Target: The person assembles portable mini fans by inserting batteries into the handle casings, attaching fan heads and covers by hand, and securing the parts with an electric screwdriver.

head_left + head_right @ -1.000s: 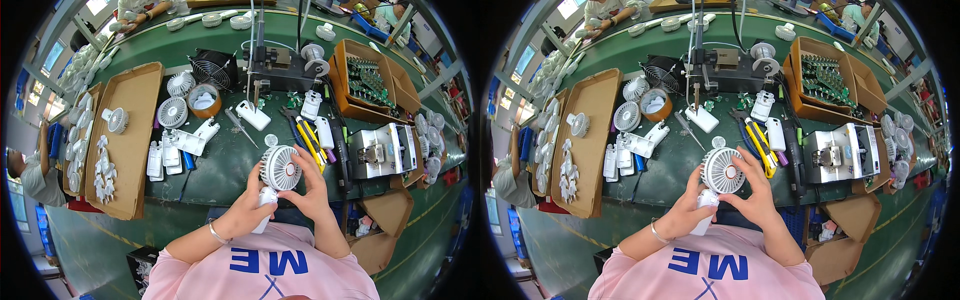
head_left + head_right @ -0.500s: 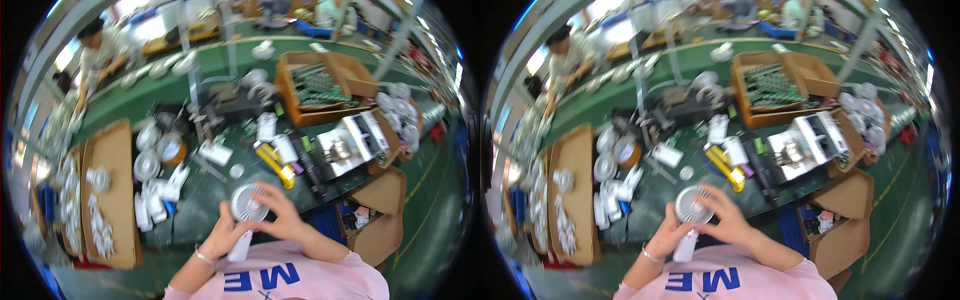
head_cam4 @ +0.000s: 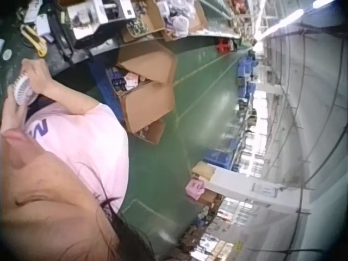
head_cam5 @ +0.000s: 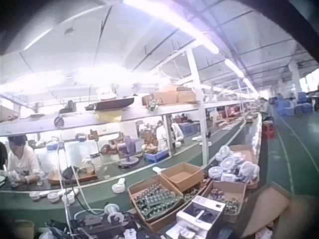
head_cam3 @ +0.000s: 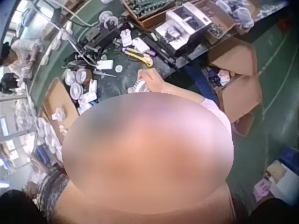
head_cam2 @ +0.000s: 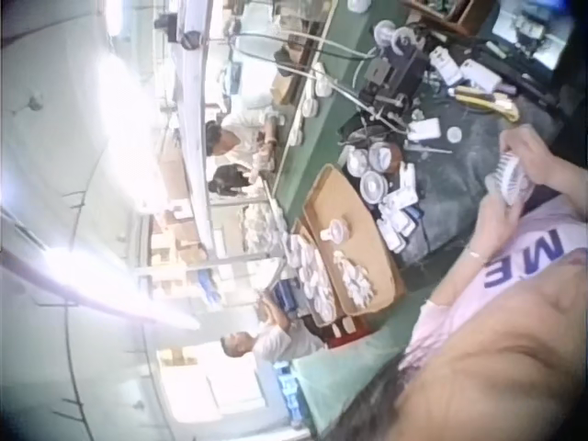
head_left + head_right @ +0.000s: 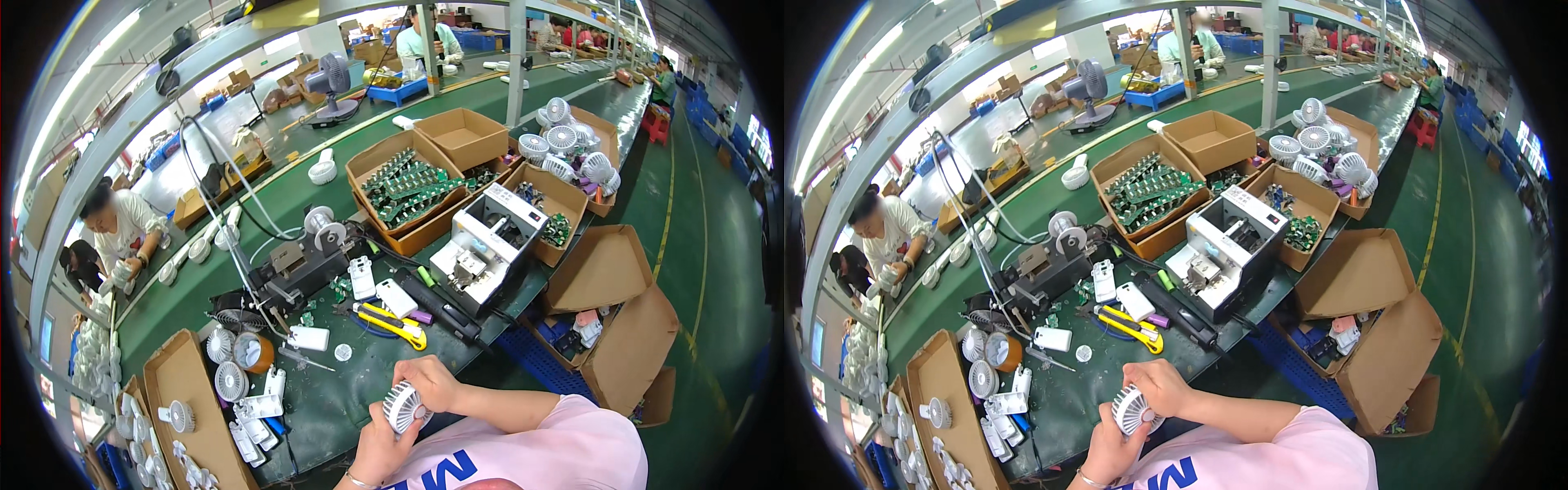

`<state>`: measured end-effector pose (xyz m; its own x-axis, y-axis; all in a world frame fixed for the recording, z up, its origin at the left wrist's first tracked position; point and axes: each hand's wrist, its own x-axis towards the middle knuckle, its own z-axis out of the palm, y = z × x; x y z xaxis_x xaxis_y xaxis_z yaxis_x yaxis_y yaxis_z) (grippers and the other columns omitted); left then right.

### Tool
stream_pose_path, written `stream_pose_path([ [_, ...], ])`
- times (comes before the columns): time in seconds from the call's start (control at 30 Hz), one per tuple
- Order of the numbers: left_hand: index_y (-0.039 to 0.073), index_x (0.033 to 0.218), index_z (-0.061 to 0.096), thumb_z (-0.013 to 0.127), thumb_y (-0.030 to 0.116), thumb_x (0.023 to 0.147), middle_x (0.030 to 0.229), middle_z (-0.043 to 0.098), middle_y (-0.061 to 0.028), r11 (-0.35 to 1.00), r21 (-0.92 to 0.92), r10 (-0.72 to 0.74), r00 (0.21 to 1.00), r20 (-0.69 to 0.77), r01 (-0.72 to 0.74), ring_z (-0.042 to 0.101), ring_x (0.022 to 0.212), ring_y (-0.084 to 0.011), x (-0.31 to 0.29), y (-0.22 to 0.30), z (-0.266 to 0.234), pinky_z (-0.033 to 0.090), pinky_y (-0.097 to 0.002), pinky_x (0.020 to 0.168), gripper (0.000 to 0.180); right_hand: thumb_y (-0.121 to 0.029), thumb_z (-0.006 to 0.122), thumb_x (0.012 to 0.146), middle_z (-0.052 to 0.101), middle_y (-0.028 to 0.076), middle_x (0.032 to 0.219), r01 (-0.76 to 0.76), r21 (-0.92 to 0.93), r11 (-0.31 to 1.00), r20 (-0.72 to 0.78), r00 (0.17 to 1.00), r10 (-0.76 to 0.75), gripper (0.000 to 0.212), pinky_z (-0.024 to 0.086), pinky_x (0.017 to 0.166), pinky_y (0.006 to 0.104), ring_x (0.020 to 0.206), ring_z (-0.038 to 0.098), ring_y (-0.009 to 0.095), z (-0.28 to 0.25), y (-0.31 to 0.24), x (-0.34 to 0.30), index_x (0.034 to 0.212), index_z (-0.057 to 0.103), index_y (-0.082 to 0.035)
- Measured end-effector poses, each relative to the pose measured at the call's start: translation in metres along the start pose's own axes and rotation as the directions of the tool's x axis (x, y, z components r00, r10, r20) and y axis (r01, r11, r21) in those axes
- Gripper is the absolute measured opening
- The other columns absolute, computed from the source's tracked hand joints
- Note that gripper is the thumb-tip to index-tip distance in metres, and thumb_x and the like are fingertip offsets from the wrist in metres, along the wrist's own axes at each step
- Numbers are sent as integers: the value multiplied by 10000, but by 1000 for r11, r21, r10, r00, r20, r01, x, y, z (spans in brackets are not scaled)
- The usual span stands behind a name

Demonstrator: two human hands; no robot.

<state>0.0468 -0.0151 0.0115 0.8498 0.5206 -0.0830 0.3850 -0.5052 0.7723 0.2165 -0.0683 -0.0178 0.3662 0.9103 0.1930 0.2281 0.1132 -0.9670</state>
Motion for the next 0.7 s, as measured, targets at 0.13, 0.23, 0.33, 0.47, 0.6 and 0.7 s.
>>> stream_pose_path([
  [0.13,-26,1110,335,691,207,808,859,632,-216,990,-133,25,993,-113,-40,664,722,-347,3,-4,5,523,-381,590,521,-388,323,989,625,83,713,63,199,978,-63,997,-52,537,465,628,286,667,599,169,-1,0,2,812,628,18],
  [0.23,-43,1131,281,602,75,854,956,607,-182,868,-486,-40,961,-274,-103,664,753,-227,7,5,14,549,-327,644,440,-404,322,986,622,76,763,100,325,941,-117,991,-65,521,455,666,276,729,586,145,4,-2,8,885,602,24],
  [0.33,-15,1215,335,591,144,873,1122,524,-187,961,-275,-38,980,-198,-19,535,1009,-257,4,11,5,432,-343,869,456,-379,298,987,593,92,686,17,218,976,-85,996,2,525,434,617,314,648,562,168,6,15,4,786,581,14],
  [0.47,-42,1145,240,578,44,855,1012,577,-207,888,-457,-34,985,-167,-47,659,743,-236,13,1,19,553,-316,651,454,-334,295,982,580,138,653,103,204,974,-198,978,-62,504,424,589,342,594,553,233,1,15,2,747,574,13],
  [0.6,-24,1232,359,588,145,871,1104,541,-178,946,-322,-109,968,-225,32,544,991,-255,13,20,15,444,-331,842,460,-293,337,977,593,167,657,248,144,958,-381,907,-178,430,434,575,374,633,602,319,-4,14,10,766,557,10],
  [0.7,-8,1149,470,584,112,872,855,616,-101,931,-343,-161,984,-76,126,599,744,-178,16,24,12,486,-281,662,323,-357,347,982,640,102,757,118,308,944,-471,881,43,455,458,667,305,651,599,226,-12,12,11,930,600,17],
])
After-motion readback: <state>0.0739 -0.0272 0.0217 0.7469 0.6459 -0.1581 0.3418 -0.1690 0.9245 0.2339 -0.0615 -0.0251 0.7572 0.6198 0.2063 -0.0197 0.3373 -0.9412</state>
